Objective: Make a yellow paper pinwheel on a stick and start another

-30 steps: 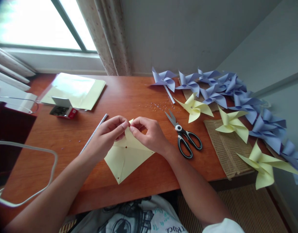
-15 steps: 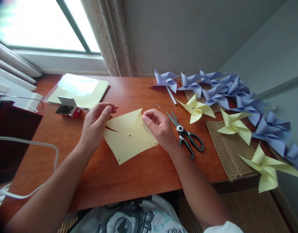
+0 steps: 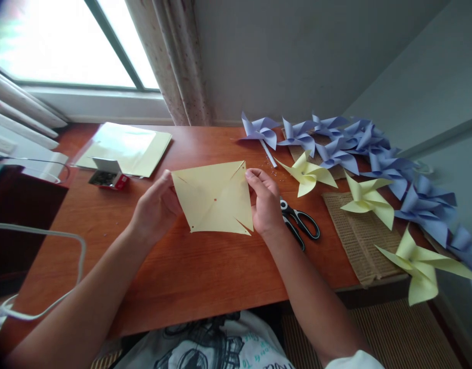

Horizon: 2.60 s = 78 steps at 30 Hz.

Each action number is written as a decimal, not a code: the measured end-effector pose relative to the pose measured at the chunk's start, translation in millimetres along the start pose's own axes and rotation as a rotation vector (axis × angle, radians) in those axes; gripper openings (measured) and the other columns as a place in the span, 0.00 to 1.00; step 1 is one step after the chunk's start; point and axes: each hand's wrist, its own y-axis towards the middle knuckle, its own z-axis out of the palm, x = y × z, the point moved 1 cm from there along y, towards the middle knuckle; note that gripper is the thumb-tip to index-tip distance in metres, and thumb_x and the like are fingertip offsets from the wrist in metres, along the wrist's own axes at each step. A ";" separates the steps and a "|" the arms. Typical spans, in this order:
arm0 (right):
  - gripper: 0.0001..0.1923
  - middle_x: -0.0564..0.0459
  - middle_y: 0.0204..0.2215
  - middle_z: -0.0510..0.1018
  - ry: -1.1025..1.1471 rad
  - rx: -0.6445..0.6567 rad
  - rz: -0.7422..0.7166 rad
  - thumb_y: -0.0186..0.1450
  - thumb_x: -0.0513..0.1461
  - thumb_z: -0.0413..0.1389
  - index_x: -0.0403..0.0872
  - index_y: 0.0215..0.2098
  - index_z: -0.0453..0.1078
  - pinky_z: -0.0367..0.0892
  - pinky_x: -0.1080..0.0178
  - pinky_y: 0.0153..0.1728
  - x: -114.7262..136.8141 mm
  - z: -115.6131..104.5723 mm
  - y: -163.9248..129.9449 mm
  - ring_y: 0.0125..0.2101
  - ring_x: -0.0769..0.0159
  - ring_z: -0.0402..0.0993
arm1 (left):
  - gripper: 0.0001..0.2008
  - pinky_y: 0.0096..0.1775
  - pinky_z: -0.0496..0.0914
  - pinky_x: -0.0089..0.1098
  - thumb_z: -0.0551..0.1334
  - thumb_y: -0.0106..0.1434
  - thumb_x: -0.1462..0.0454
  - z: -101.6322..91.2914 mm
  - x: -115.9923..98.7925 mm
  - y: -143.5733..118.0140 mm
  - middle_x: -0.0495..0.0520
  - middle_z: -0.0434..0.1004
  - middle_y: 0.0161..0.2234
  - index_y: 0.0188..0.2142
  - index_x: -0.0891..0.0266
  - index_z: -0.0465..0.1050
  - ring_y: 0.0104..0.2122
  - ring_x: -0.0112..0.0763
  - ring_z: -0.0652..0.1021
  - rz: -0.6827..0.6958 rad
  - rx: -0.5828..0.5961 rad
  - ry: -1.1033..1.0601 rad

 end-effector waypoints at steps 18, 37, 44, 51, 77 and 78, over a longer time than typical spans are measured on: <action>0.07 0.57 0.29 0.75 -0.047 -0.005 -0.134 0.62 0.43 0.64 0.49 0.34 0.72 0.68 0.68 0.30 11.9 -17.2 8.7 0.29 0.71 0.71 | 0.12 0.28 0.71 0.30 0.70 0.57 0.55 -3.8 -11.3 -9.0 0.53 0.79 0.30 0.33 0.61 0.76 0.29 0.36 0.79 -0.053 0.053 0.362; 0.06 0.53 0.32 0.81 -0.557 0.350 -0.154 0.65 0.43 0.62 0.49 0.34 0.75 0.71 0.60 0.35 -4.8 6.9 -10.4 0.33 0.62 0.77 | 0.10 0.42 0.68 0.33 0.60 0.66 0.63 7.7 1.8 -14.5 0.55 0.78 0.44 0.47 0.59 0.72 0.40 0.36 0.76 0.482 0.003 1.129; 0.08 0.54 0.31 0.80 -0.362 0.316 -0.102 0.63 0.45 0.65 0.49 0.34 0.75 0.70 0.62 0.35 -3.9 9.3 -11.5 0.32 0.64 0.76 | 0.09 0.35 0.67 0.30 0.59 0.67 0.64 24.6 4.1 -28.0 0.55 0.78 0.45 0.47 0.58 0.73 0.28 0.27 0.73 0.550 -0.036 1.050; 0.10 0.55 0.30 0.80 -0.248 0.324 -0.100 0.60 0.45 0.68 0.49 0.34 0.75 0.72 0.64 0.34 -6.8 14.7 -16.3 0.31 0.67 0.76 | 0.11 0.26 0.64 0.27 0.64 0.65 0.60 24.0 12.6 -23.9 0.53 0.79 0.38 0.47 0.61 0.72 0.26 0.25 0.73 0.328 -0.028 0.639; 0.03 0.51 0.35 0.79 -0.610 0.400 -0.678 0.67 0.36 0.61 0.50 0.37 0.77 0.73 0.60 0.37 9.4 15.8 -22.3 0.36 0.64 0.76 | 0.09 0.29 0.65 0.28 0.64 0.64 0.59 23.2 13.4 -20.5 0.53 0.77 0.28 0.35 0.65 0.77 0.28 0.29 0.73 0.206 0.056 0.591; 0.03 0.51 0.35 0.79 -0.586 0.403 -0.647 0.67 0.36 0.60 0.50 0.37 0.77 0.73 0.60 0.38 9.7 16.0 -22.7 0.37 0.64 0.76 | 0.10 0.29 0.65 0.28 0.65 0.64 0.59 22.6 13.7 -20.3 0.53 0.77 0.29 0.35 0.65 0.77 0.28 0.29 0.73 0.190 0.060 0.567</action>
